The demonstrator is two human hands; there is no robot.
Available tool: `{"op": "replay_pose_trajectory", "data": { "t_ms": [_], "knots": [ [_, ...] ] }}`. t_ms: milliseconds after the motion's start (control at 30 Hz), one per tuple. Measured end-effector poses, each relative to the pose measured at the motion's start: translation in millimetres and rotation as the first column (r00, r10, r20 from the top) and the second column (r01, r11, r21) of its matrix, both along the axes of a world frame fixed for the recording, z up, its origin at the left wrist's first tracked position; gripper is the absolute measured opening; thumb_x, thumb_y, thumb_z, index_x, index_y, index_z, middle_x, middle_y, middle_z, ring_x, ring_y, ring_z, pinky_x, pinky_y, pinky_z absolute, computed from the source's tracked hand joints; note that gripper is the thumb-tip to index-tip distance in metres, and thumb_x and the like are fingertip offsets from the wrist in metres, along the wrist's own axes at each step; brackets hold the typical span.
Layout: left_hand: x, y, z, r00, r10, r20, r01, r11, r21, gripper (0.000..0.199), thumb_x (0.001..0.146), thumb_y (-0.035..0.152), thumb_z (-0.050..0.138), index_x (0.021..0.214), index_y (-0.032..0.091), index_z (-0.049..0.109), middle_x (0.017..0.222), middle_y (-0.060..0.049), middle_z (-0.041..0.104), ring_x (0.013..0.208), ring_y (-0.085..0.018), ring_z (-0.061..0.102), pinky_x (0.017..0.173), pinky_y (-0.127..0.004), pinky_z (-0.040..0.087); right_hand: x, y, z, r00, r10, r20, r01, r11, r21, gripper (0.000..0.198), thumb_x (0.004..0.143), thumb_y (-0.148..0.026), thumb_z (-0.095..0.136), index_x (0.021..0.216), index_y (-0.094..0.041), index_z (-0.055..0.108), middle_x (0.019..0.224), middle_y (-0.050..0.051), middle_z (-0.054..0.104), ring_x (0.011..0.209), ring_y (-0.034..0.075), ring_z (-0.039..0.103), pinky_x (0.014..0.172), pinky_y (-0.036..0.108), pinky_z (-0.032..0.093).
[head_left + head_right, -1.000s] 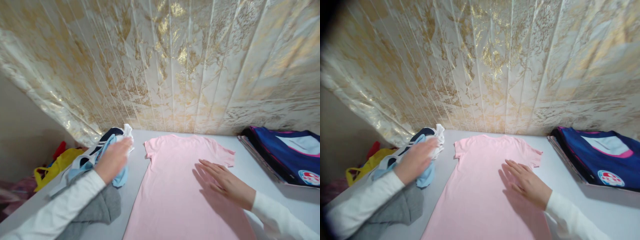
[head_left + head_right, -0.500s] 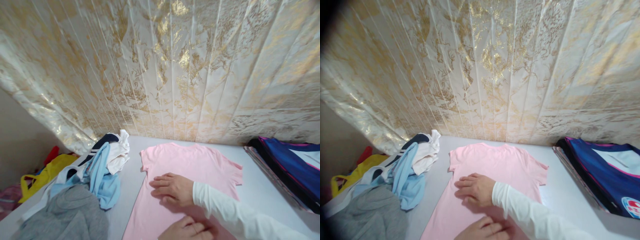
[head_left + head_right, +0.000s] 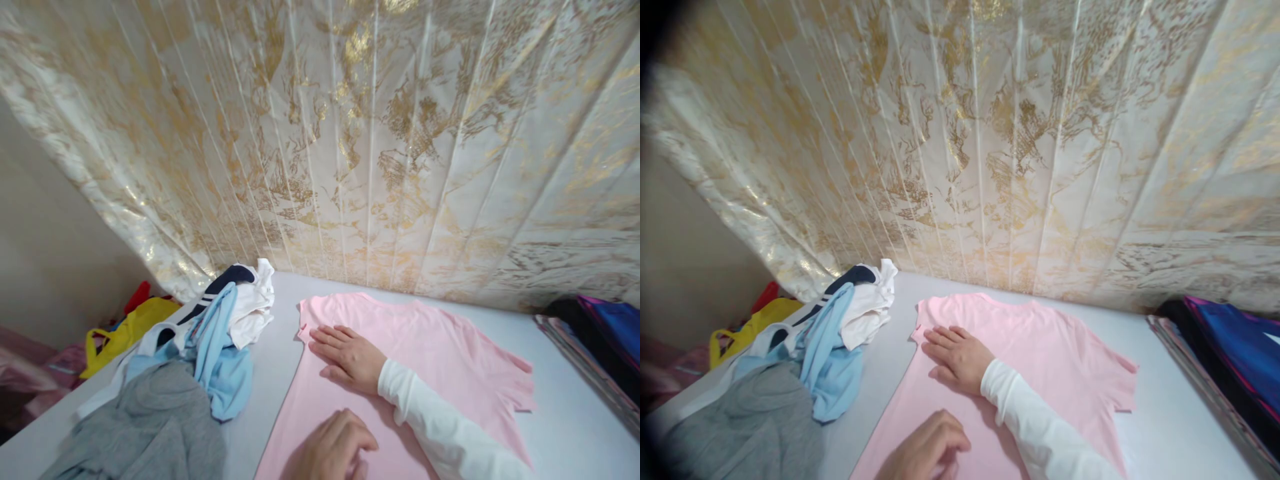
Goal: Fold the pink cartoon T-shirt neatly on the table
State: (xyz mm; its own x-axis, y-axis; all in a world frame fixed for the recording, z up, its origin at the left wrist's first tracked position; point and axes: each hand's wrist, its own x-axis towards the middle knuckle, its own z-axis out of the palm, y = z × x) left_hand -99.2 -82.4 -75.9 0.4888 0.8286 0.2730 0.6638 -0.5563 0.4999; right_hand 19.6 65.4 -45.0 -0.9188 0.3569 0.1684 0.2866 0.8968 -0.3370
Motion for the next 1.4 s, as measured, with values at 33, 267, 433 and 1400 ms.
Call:
{"op": "replay_pose_trajectory", "data": {
  "t_ms": [33,267,433,1400],
  "knots": [
    [-7,0,7.7,0.997,0.080,-0.023,-0.080,0.997,0.014,0.019,0.091,0.022,0.036,0.101,0.017,0.051,0.096,-0.008,0.060,0.088,-0.018,0.058,0.078,-0.029,0.047,0,-1,0,1.000,-0.002,-0.006,0.002,1.000,0.005,0.052,0.094,-0.046,0.036,0.140,-0.022,0.036,0.149,0.005,0.031,0.137,0.020,0.024,0.112,0.041,0.018],
    [-51,-3,-7.3,0.842,0.320,-0.434,-0.131,0.902,0.410,0.073,0.087,0.051,0.048,0.144,0.013,0.022,0.141,-0.017,0.039,0.128,-0.032,0.036,0.100,-0.039,0.031,1,-3,0,1.000,-0.018,-0.024,0.018,1.000,0.000,0.047,0.096,-0.041,0.031,0.140,-0.024,0.037,0.149,0.004,0.031,0.138,0.018,0.022,0.113,0.039,0.017],
    [-58,12,-25.8,0.798,0.316,-0.514,-0.137,0.925,0.355,0.091,0.080,0.069,0.044,0.145,0.011,0.020,0.145,-0.021,0.029,0.131,-0.041,0.028,0.099,-0.050,0.028,4,3,3,0.996,-0.054,-0.073,0.051,0.998,-0.044,0.048,0.096,-0.038,0.032,0.141,-0.023,0.034,0.150,0.004,0.030,0.138,0.019,0.022,0.111,0.039,0.021],
    [33,172,31.1,0.761,0.430,-0.485,-0.454,0.888,0.075,0.052,0.089,0.023,0.035,0.138,0.008,0.039,0.146,-0.011,0.031,0.135,-0.023,0.028,0.108,-0.038,0.026,79,33,-14,0.723,-0.689,0.052,0.686,0.725,0.065,0.052,0.094,-0.034,0.027,0.140,-0.014,0.036,0.147,0.010,0.032,0.136,0.021,0.028,0.109,0.043,0.026]
  ]
}}
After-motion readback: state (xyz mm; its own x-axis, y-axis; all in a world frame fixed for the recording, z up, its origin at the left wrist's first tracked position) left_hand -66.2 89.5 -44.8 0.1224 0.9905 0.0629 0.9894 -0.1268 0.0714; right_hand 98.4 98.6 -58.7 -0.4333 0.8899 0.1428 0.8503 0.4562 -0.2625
